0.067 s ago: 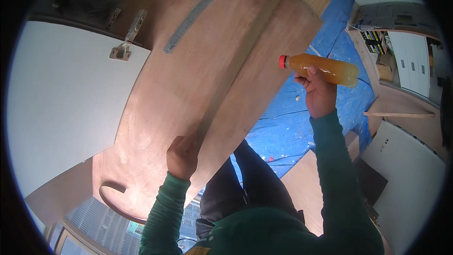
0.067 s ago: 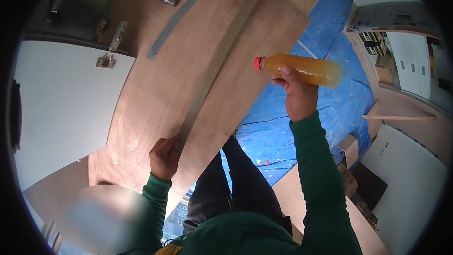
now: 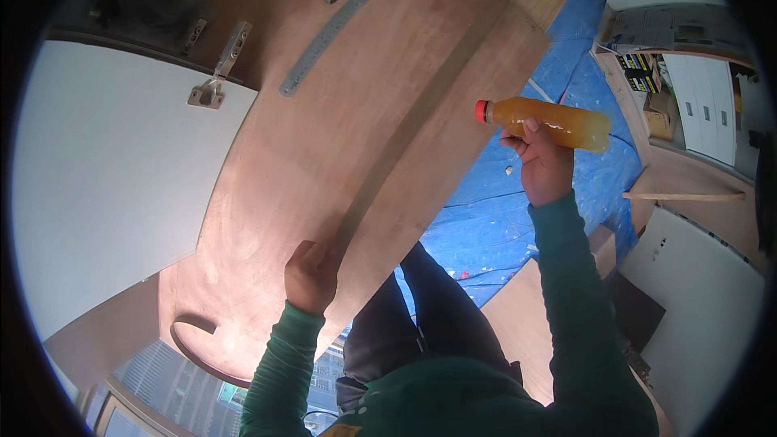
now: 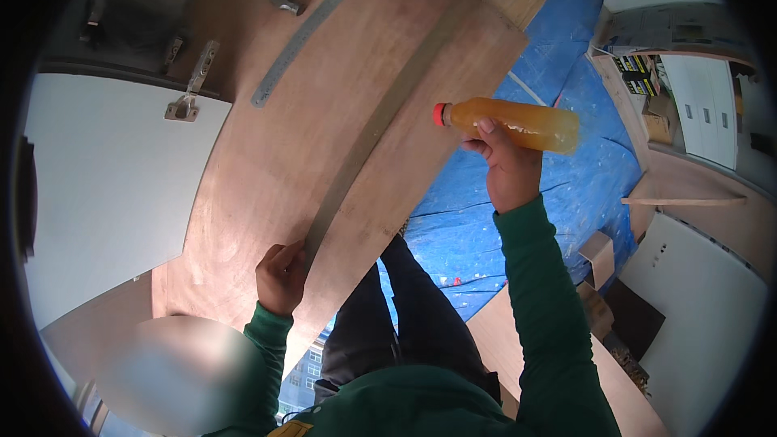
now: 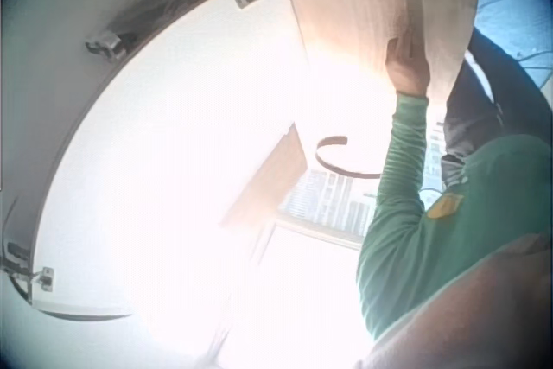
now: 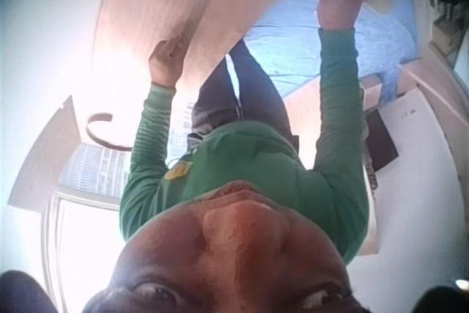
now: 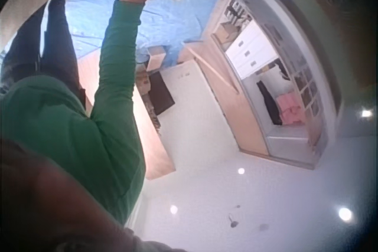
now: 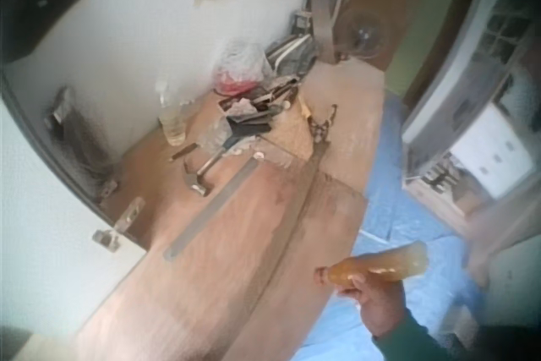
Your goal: The person applies a yellow liquid from a plastic bottle along a strip of material on a large wooden board. They move the bottle steadily along the strip, then briefly lift and reposition the strip before continuing to apply the liquid.
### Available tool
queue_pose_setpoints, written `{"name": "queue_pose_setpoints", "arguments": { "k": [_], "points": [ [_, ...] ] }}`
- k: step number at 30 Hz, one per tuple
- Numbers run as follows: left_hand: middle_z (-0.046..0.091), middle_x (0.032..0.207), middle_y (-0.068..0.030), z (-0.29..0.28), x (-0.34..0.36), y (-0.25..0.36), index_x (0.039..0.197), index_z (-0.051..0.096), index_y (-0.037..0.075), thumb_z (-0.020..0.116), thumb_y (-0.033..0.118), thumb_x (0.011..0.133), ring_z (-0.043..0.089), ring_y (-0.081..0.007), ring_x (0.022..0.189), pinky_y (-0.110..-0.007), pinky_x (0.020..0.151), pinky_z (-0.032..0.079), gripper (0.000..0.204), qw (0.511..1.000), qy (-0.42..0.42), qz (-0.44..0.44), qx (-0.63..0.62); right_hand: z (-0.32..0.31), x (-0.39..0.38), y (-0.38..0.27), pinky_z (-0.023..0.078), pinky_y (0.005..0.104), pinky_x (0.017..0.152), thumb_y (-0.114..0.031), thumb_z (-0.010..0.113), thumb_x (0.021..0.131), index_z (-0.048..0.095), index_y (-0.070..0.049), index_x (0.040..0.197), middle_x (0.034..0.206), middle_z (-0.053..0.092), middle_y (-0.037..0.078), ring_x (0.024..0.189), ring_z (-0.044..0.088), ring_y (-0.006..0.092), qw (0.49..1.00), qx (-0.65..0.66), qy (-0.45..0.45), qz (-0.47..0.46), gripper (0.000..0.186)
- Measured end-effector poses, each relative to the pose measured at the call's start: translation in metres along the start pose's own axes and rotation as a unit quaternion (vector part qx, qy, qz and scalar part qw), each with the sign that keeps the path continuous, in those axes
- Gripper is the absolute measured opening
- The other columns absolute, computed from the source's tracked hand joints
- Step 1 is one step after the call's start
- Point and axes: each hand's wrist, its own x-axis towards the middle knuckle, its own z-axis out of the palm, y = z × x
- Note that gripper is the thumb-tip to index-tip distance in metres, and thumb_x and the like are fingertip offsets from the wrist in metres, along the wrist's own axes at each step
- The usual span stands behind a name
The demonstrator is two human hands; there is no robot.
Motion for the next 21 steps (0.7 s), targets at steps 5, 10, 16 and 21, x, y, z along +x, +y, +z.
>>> {"name": "queue_pose_setpoints", "arguments": {
  "k": [5,10,16,21],
  "points": [
    [0.068,0.085,-0.0169,-0.006,-0.004,0.000,0.114,0.079,0.002,0.071,-0.003,0.092,0.069,-0.0372,0.073,-0.044,0.063,0.056,0.023,1.000,-0.008,0.016,0.006,-0.002,-0.009,0.008,0.062,0.0386,0.084,-0.022,0.068,0.106,0.064,0.000,0.133,0.117,0.075,0.014,0.096,0.075,0.0235,1.000,0.007,0.013,0.022,0.036],
    [0.068,0.090,-0.0178,0.018,0.050,0.008,0.117,0.078,0.004,0.069,-0.005,0.089,0.069,-0.0393,0.076,-0.046,0.065,0.056,0.031,0.998,-0.016,0.063,-0.003,-0.006,-0.002,0.006,0.063,0.0385,0.083,-0.022,0.071,0.105,0.065,-0.001,0.132,0.117,0.076,0.014,0.094,0.076,0.0239,1.000,0.021,0.020,0.008,0.035],
    [0.072,0.089,-0.0178,0.070,0.141,0.047,0.116,0.080,0.003,0.067,-0.004,0.090,0.073,-0.0363,0.079,-0.043,0.070,0.059,0.030,0.989,0.023,0.142,-0.013,-0.009,-0.001,-0.004,0.064,0.0365,0.081,-0.020,0.075,0.103,0.066,0.000,0.130,0.114,0.076,0.014,0.092,0.076,0.0231,0.998,0.048,0.029,-0.009,0.035],
    [0.073,0.089,-0.0155,0.095,0.198,0.073,0.112,0.081,0.005,0.067,0.002,0.091,0.074,-0.0358,0.081,-0.044,0.072,0.059,0.025,0.987,0.056,0.153,-0.015,-0.014,-0.005,-0.003,0.064,0.0367,0.080,-0.019,0.075,0.103,0.066,0.000,0.130,0.114,0.076,0.015,0.091,0.076,0.0234,0.998,0.051,0.045,-0.006,0.035]
  ]
}}
